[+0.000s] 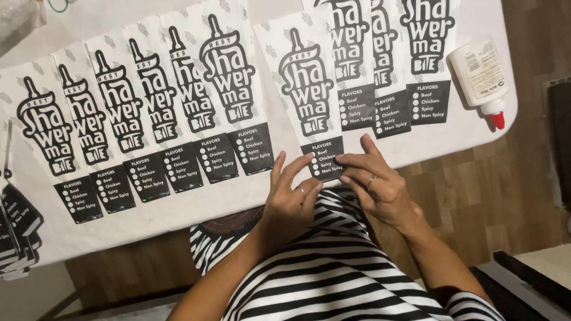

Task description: The person folds printed paper sheets in half repeatedly, aligning edges and creasing them. They gather the folded sheets into a stack, briefly fan the stack, and then resume folding additional sheets one by one.

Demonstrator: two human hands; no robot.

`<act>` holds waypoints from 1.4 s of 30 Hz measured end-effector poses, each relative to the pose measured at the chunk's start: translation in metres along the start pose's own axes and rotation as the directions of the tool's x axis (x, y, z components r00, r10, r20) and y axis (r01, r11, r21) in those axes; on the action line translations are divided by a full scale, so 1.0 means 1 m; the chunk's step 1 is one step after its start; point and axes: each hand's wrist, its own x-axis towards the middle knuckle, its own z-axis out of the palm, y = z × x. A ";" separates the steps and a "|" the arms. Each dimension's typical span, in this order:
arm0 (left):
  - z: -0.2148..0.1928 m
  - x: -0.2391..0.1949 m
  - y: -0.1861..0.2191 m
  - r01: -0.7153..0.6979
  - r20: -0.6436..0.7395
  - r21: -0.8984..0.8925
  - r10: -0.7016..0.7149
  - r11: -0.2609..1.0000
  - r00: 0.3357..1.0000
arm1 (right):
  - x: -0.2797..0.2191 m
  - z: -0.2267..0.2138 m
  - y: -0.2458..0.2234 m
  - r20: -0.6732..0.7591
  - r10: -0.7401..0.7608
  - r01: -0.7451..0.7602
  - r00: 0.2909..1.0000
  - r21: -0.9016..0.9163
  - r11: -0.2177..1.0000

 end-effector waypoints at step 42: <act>0.018 -0.010 -0.016 0.224 0.107 -0.217 -0.205 0.950 0.973 | 0.019 -0.005 -0.026 -0.001 0.283 -0.283 0.959 0.001 0.959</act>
